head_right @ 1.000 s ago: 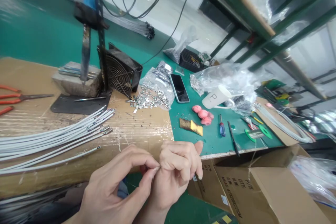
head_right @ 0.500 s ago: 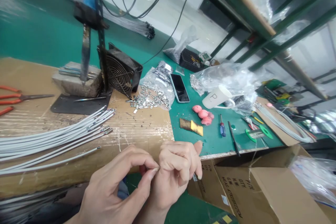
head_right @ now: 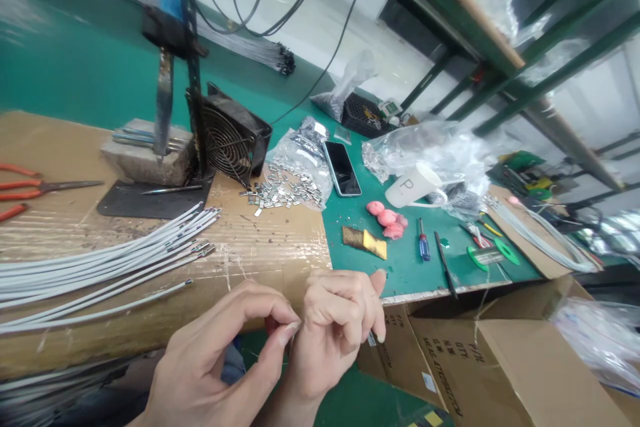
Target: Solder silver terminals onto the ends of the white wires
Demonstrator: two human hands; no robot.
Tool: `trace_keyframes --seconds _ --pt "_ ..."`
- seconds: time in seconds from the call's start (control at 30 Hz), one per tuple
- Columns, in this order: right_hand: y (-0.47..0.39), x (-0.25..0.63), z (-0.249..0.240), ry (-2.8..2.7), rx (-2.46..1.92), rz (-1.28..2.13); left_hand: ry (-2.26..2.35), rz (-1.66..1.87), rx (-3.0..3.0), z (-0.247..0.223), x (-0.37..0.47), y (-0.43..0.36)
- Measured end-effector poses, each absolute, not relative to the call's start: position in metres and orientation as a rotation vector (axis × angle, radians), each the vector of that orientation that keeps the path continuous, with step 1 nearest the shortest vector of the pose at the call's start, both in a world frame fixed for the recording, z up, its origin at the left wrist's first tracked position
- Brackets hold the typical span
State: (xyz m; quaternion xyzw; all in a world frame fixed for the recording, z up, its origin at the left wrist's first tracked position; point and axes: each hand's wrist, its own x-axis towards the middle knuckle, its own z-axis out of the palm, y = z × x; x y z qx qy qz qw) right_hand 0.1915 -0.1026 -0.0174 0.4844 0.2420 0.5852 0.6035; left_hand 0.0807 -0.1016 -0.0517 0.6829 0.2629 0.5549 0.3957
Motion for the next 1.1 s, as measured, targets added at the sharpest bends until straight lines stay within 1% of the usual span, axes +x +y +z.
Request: trace_keyframes --seconds 0.2,0.4,0.47,0.57,0.7,0.77,0.9,1.1 --pt "-0.105 0.192 -0.017 0.575 1.141 1.348 0.705 1.391 1.673 -0.052 0.08 -0.102" --pt "-0.103 0.192 -0.017 0.687 1.281 1.295 0.8 1.298 1.405 -0.053 0.086 -0.104" --pt "-0.102 0.19 -0.017 0.748 1.424 1.243 0.778 1.265 1.269 -0.054 0.088 -0.103" --pt "-0.101 0.19 -0.016 0.897 1.749 1.136 0.653 1.158 1.026 -0.052 0.088 -0.097" --pt "-0.108 0.202 -0.008 1.282 2.283 0.941 0.59 0.839 0.717 -0.042 0.08 -0.092" --pt "-0.113 0.211 -0.002 1.528 2.51 0.792 0.594 0.743 0.609 -0.037 0.076 -0.092" --pt "-0.119 0.224 0.003 1.878 2.85 0.523 0.567 0.713 0.54 -0.034 0.073 -0.094" --pt "-0.12 0.231 -0.009 2.11 3.116 0.325 0.547 0.714 0.523 -0.035 0.074 -0.095"
